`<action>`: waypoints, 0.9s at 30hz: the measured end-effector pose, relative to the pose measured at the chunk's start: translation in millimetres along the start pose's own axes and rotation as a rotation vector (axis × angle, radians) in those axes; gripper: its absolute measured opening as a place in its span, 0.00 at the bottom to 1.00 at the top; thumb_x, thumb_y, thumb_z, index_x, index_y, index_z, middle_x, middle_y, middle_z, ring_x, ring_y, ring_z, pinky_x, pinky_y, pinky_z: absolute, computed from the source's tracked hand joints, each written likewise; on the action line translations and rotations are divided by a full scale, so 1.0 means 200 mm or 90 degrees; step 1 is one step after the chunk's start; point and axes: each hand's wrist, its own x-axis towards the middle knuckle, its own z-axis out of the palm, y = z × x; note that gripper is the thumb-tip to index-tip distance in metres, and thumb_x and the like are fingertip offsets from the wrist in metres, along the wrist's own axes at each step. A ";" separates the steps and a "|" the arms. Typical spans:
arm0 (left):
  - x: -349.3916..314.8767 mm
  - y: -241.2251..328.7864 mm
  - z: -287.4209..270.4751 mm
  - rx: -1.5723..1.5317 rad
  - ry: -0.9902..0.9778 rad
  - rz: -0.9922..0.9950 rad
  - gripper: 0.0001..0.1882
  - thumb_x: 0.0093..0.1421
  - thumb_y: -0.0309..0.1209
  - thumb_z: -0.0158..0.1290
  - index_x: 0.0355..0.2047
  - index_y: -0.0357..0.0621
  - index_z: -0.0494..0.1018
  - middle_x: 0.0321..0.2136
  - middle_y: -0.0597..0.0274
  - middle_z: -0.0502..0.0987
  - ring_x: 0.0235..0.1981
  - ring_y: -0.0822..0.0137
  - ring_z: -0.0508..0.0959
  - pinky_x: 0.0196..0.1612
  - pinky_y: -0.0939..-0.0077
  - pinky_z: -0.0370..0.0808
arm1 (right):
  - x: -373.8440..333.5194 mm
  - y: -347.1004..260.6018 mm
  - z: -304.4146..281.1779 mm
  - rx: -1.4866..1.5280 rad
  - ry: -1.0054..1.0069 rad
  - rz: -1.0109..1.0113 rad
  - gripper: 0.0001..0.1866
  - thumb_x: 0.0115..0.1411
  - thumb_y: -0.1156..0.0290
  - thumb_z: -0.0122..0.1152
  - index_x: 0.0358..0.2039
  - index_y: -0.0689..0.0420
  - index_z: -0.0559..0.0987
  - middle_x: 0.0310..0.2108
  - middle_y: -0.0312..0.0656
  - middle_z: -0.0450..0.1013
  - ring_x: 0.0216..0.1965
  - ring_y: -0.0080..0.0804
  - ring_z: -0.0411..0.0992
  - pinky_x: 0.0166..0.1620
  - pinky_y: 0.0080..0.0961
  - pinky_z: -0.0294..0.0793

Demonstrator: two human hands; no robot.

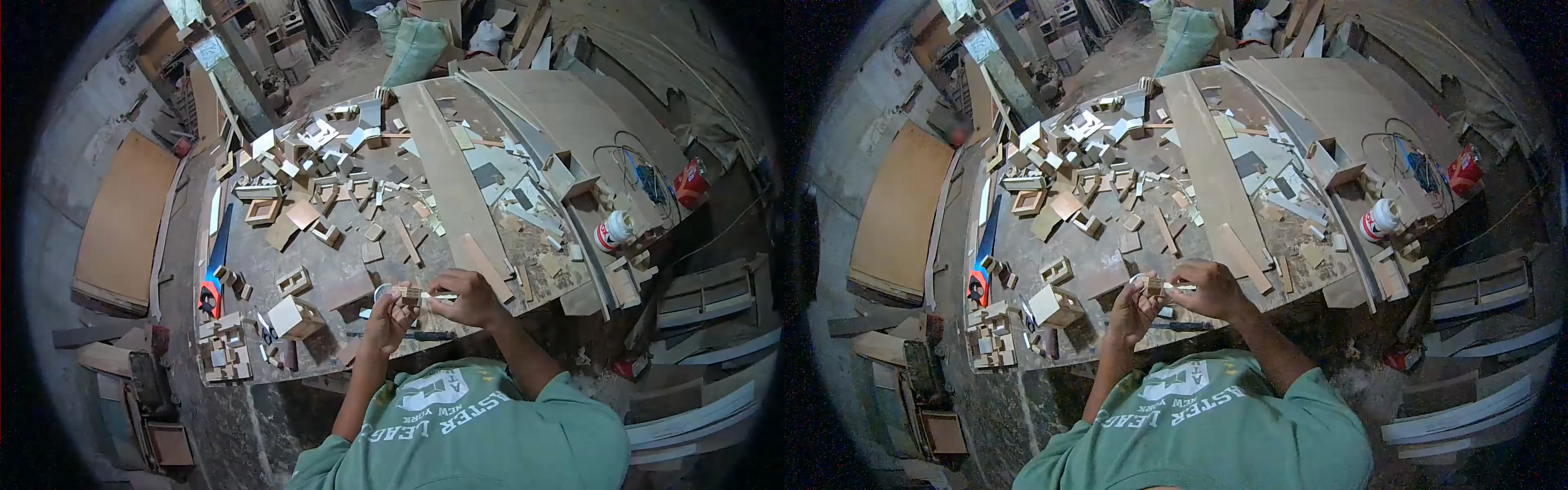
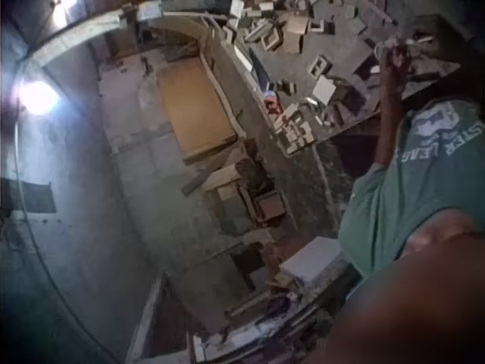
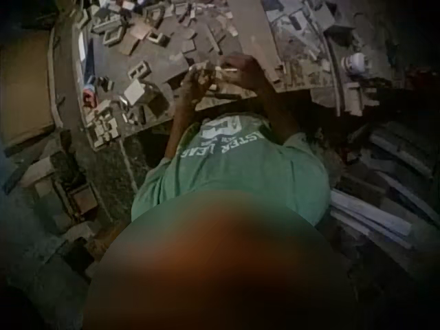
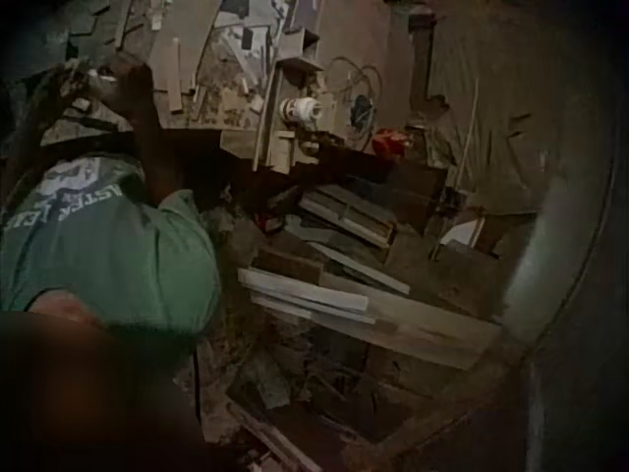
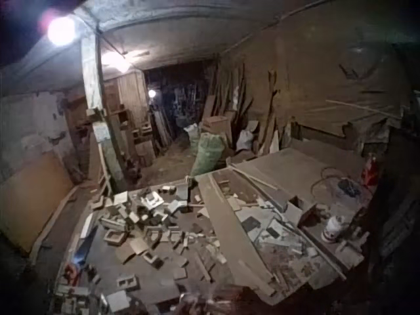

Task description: Measure, apply glue, and assemble small wooden components at a workshop table.

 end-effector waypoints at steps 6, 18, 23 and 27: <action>-0.01 -0.01 0.03 0.016 0.021 0.006 0.21 0.62 0.36 0.48 0.52 0.37 0.65 0.37 0.58 0.76 0.33 0.67 0.78 0.40 0.74 0.77 | -0.02 0.00 -0.02 -0.006 -0.002 0.008 0.08 0.46 0.73 0.67 0.29 0.59 0.78 0.26 0.43 0.75 0.28 0.36 0.76 0.32 0.28 0.75; -0.04 -0.07 -0.11 0.023 0.068 -0.005 0.20 0.62 0.34 0.48 0.53 0.40 0.64 0.37 0.63 0.75 0.34 0.71 0.76 0.38 0.76 0.74 | -0.15 0.15 -0.01 -0.019 -0.021 0.119 0.09 0.48 0.72 0.60 0.32 0.58 0.77 0.31 0.46 0.75 0.34 0.46 0.75 0.37 0.34 0.74; -0.06 -0.12 -0.25 0.047 0.076 -0.009 0.18 0.61 0.29 0.49 0.51 0.42 0.65 0.34 0.66 0.75 0.32 0.75 0.75 0.38 0.80 0.73 | -0.22 0.21 0.04 -0.025 -0.033 0.169 0.08 0.48 0.73 0.61 0.31 0.58 0.78 0.30 0.45 0.75 0.33 0.42 0.76 0.37 0.32 0.74; -0.08 -0.18 -0.38 0.114 0.135 -0.021 0.13 0.61 0.29 0.50 0.46 0.44 0.68 0.34 0.66 0.76 0.33 0.75 0.77 0.38 0.82 0.73 | -0.26 0.27 0.13 0.008 -0.028 0.238 0.08 0.49 0.71 0.64 0.29 0.59 0.78 0.28 0.43 0.76 0.30 0.36 0.76 0.35 0.29 0.74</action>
